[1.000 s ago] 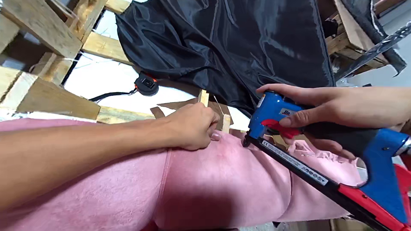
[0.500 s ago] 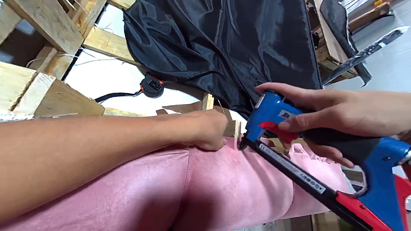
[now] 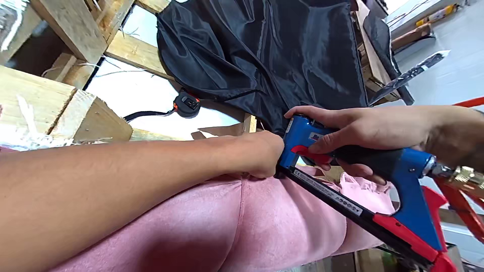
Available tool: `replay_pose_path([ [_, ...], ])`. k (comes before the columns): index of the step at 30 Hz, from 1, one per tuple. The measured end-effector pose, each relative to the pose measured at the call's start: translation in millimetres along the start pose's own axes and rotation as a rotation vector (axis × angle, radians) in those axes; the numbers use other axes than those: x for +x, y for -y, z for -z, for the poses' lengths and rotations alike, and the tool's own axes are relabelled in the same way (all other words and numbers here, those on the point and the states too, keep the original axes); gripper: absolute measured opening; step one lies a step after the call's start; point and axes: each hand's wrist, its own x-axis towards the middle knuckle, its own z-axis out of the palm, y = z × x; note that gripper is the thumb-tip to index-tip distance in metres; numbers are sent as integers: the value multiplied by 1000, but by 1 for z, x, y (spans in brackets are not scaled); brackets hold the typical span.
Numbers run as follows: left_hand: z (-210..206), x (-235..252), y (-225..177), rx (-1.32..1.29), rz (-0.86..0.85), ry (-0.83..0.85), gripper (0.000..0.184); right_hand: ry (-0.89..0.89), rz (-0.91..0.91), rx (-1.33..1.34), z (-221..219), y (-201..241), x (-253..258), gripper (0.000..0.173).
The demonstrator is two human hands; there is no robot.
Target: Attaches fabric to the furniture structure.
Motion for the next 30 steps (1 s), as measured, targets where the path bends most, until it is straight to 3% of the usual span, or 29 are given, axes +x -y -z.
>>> replay_pose_path([
  [4,8,-4,14,79,-31,-118,8,80,61,62,5,-8,15,70],
  [6,26,-14,19,174,7,-204,9,44,114,-46,0,-3,11,69],
  [8,52,-30,15,303,68,-228,19,-151,218,-323,-23,7,-2,76],
  [10,75,-61,8,432,119,-224,32,-456,374,-696,-58,18,-12,98],
  [12,76,-101,16,528,103,-268,38,-646,454,-911,-80,28,-6,113],
  [14,53,-141,34,498,161,-302,37,-712,420,-1006,-88,42,16,101],
  [17,3,-184,65,389,393,-346,36,-805,591,-1193,-88,55,77,37],
  [19,-24,-205,73,323,415,-535,24,-797,777,-1287,-86,63,128,17],
  [22,-43,-238,75,329,363,-730,11,-783,983,-1320,-70,65,215,23],
  [23,-44,-251,75,332,375,-767,10,-764,950,-1308,-65,64,228,31],
  [26,-37,-293,73,350,540,-822,17,-682,759,-1237,-61,73,201,37],
  [28,-34,-322,96,423,588,-795,33,-635,882,-1160,-76,82,159,31],
  [30,-37,-334,122,486,517,-792,47,-528,1104,-993,-103,85,125,34],
])
